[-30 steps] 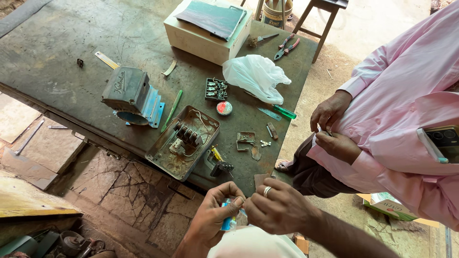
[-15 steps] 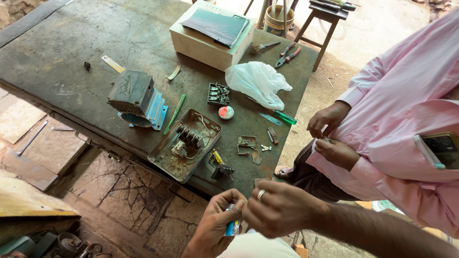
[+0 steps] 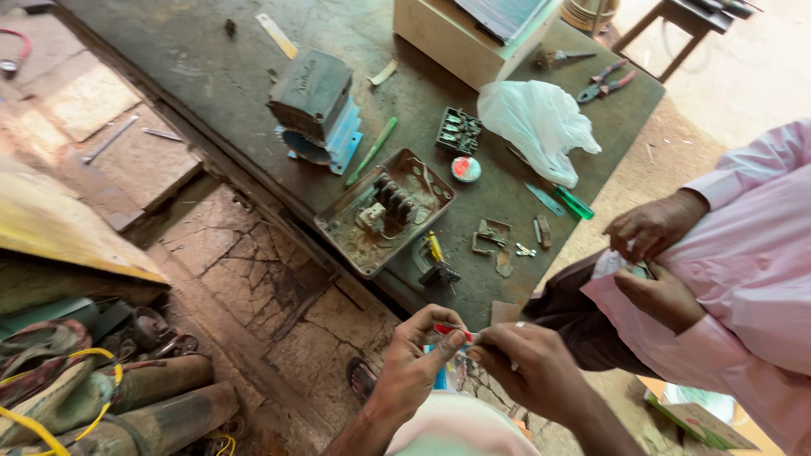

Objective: The person retrieves a pair of shears from a drawer and cuts a small piece of colored tape. They then handle a black electrical component, inserting small metal pieces into its terminals. Finally, they use a brush to clean the inside of a metal electrical box.

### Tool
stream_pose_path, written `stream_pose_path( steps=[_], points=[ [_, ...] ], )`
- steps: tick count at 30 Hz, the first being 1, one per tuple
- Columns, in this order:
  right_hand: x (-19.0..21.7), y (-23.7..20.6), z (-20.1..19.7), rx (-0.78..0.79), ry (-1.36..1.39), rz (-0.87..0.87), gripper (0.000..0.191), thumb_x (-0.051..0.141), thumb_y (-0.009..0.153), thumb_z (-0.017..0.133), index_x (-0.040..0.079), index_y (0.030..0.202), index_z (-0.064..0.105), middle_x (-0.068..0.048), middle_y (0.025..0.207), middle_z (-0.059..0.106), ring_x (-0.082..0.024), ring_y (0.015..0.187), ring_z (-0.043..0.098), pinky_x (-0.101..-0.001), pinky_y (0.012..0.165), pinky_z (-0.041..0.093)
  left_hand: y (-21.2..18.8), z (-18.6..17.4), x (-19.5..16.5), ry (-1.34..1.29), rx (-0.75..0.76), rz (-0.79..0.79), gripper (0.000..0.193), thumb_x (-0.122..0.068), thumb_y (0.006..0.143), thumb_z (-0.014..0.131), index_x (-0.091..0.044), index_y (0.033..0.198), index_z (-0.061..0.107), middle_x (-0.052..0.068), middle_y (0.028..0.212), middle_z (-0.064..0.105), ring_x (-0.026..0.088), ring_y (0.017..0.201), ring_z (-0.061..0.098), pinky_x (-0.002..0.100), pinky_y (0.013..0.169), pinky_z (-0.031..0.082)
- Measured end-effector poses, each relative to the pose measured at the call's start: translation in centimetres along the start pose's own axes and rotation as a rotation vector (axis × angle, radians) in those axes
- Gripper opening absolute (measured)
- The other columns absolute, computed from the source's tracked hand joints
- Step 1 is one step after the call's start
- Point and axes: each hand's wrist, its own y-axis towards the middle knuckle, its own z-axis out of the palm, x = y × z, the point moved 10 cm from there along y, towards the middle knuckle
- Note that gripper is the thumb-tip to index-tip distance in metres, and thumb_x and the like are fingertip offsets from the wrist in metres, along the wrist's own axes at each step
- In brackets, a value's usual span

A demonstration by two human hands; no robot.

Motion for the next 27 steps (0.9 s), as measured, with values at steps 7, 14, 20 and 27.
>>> stream_pose_path(
  steps=[7,14,20,27],
  points=[
    [-4.0,-2.4,0.7,-0.181,0.105,0.284,0.016,0.017,0.095,0.068,0.002,0.100,0.071,-0.008,0.073,0.070,-0.018,0.059,0.070,-0.0337,0.052,0.054,-0.1,-3.1,1.6,0.055,-0.177,-0.104,0.019,-0.023,0.093,0.071,-0.005,0.100,0.068,0.002,0.084,0.068,0.006,0.068,0.057,0.024,0.055,0.046],
    [-2.2,-0.8,4.7,-0.008,0.113,0.221,0.028,0.017,0.091,0.074,0.006,0.116,0.069,-0.011,0.103,0.074,-0.021,0.077,0.075,-0.0328,0.062,0.060,-2.5,-9.0,1.2,-0.081,-0.328,0.023,0.018,-0.018,0.096,0.074,-0.002,0.100,0.069,0.003,0.089,0.069,0.007,0.080,0.057,0.022,0.070,0.048],
    [2.6,1.6,6.9,-0.030,0.058,-0.145,0.041,0.018,0.087,0.077,0.013,0.126,0.067,-0.016,0.135,0.062,-0.024,0.089,0.074,-0.0345,0.071,0.061,-4.2,-10.2,2.6,-0.242,-0.308,-0.099,0.016,-0.015,0.091,0.073,-0.002,0.098,0.070,0.001,0.091,0.070,0.009,0.080,0.061,0.026,0.070,0.053],
    [-6.1,0.6,19.5,0.585,-0.211,0.361,0.039,0.029,0.086,0.078,0.015,0.121,0.068,-0.016,0.144,0.054,-0.039,0.096,0.069,-0.0480,0.078,0.057,-7.4,-17.0,1.8,-0.104,-0.511,-0.011,0.014,-0.015,0.094,0.073,-0.001,0.098,0.072,0.003,0.087,0.069,0.009,0.081,0.060,0.023,0.073,0.050]
  ],
)
